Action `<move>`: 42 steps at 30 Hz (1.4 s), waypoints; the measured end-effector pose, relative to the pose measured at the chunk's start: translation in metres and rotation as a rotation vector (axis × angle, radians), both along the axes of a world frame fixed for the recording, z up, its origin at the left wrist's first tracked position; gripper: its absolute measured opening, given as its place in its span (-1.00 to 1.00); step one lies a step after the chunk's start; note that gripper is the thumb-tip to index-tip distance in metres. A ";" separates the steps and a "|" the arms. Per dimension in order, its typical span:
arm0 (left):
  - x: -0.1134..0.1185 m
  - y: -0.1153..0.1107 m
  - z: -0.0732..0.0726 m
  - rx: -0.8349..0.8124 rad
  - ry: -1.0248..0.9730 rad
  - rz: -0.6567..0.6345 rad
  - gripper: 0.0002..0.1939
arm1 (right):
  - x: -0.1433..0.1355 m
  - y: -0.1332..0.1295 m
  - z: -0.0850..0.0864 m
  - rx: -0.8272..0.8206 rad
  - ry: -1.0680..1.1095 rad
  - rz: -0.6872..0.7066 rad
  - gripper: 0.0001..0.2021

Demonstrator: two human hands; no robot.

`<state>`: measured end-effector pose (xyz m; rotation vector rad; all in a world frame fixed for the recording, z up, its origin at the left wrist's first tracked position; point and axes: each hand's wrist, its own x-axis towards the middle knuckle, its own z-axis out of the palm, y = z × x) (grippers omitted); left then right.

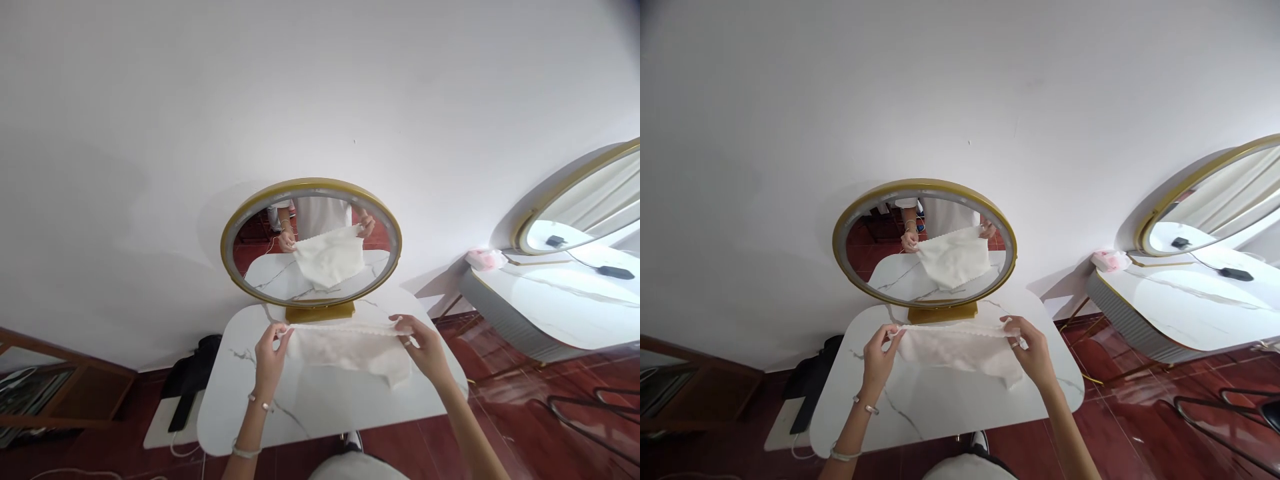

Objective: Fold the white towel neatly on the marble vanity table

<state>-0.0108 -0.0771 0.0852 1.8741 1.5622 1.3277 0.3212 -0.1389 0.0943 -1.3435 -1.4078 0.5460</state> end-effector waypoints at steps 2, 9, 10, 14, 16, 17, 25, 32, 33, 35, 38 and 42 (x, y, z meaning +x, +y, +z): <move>-0.005 -0.003 -0.007 -0.018 0.051 -0.040 -0.68 | 0.002 -0.003 -0.009 -0.113 0.007 0.055 -0.80; -0.025 -0.023 -0.022 -0.127 0.258 -0.130 -0.62 | 0.002 -0.019 -0.018 -0.308 0.180 0.146 -0.64; -0.028 -0.027 -0.023 -0.141 0.282 -0.131 -0.60 | 0.000 -0.021 -0.017 -0.310 0.204 0.142 -0.64; -0.044 -0.039 -0.034 -0.213 0.299 -0.171 -0.53 | -0.006 -0.028 -0.021 -0.334 0.288 0.090 -0.61; -0.049 -0.041 -0.037 -0.234 0.253 -0.205 -0.54 | -0.008 -0.028 -0.024 -0.353 0.319 0.066 -0.60; -0.051 -0.040 -0.037 -0.235 0.219 -0.220 -0.55 | -0.008 -0.027 -0.025 -0.361 0.332 0.059 -0.60; -0.038 0.005 0.034 -0.160 0.062 -0.279 -0.67 | 0.018 0.020 0.017 -0.172 0.360 -0.041 -0.63; -0.022 -0.013 0.106 0.053 0.116 -0.394 -0.78 | 0.044 -0.019 0.082 0.102 0.188 -0.200 -0.63; -0.022 -0.022 0.108 0.052 0.146 -0.440 -0.74 | 0.045 -0.034 0.084 0.095 0.121 -0.207 -0.67; -0.023 -0.041 0.107 -0.001 0.182 -0.533 -0.69 | 0.048 -0.068 0.082 0.065 -0.024 -0.206 -0.75; -0.023 -0.072 0.107 -0.183 0.187 -0.669 -0.64 | 0.052 -0.124 0.075 -0.039 -0.122 -0.235 -0.75; -0.012 -0.100 0.108 -0.481 0.154 -0.775 -0.64 | 0.058 -0.175 0.067 -0.209 -0.052 -0.405 -0.69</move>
